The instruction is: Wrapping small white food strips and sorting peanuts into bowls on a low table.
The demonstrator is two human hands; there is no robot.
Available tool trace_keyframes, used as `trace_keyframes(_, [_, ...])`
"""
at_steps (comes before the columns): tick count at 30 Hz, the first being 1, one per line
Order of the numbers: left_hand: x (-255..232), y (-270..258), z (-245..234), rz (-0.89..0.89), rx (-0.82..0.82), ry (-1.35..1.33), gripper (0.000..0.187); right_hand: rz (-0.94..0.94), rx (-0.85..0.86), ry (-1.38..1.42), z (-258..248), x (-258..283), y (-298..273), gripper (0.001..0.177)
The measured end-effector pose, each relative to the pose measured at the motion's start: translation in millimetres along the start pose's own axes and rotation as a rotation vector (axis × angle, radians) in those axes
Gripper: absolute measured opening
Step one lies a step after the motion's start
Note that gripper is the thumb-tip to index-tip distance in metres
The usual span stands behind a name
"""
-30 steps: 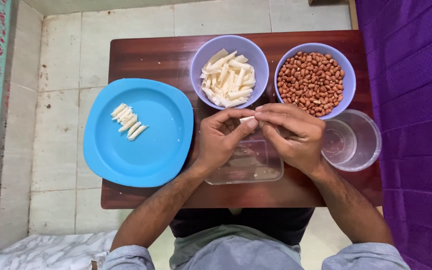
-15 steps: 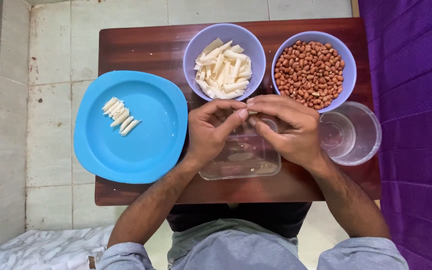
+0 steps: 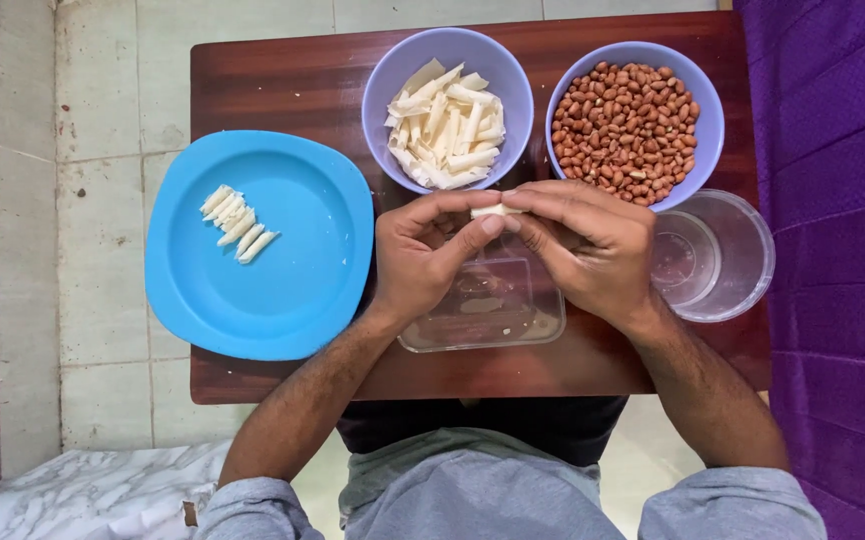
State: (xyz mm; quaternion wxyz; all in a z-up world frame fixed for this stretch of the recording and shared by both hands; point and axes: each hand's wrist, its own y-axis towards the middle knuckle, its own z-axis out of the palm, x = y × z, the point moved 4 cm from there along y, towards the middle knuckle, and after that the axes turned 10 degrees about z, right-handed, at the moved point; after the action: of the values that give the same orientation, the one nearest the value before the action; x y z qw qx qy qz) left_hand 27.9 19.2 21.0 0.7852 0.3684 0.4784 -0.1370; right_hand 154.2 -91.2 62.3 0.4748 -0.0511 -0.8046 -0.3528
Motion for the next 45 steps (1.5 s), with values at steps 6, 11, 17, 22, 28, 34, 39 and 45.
trace_keyframes(6, [1.8, 2.1, -1.2, 0.015, -0.015, 0.010, 0.020, 0.021, 0.042, 0.029, -1.7, -5.9, 1.0, 0.010])
trace_keyframes(11, [3.4, 1.4, -1.7, 0.037, -0.023, 0.017, 0.019, 0.034, 0.046, 0.003, -2.2, -5.3, 1.6, 0.009])
trace_keyframes(17, [7.7, -3.9, 0.1, 0.019, -0.027, 0.009, 0.020, 0.020, 0.030, -0.006, -2.4, -5.9, 0.6, 0.008])
trace_keyframes(22, [8.1, -1.1, -0.7, -0.014, -0.029, -0.008, 0.022, 0.031, 0.013, 0.006, -1.2, -6.3, -0.2, 0.008])
trace_keyframes(28, [12.1, -2.7, -1.8, 0.003, -0.036, -0.001, 0.032, 0.064, 0.024, 0.035, 0.2, -6.8, -1.9, 0.009])
trace_keyframes(34, [17.4, -3.5, -4.5, 0.053, -0.043, 0.013, 0.024, 0.100, -0.003, 0.031, 1.6, -2.7, 1.3, 0.007])
trace_keyframes(39, [14.9, -3.4, -3.9, 0.030, -0.065, -0.004, 0.024, 0.107, -0.037, 0.037, -0.4, -4.7, -0.6, 0.012])
trace_keyframes(45, [16.9, -5.2, -5.1, -0.039, -0.077, -0.046, 0.027, -0.144, -0.137, -0.219, -9.7, 14.9, -1.1, 0.008])
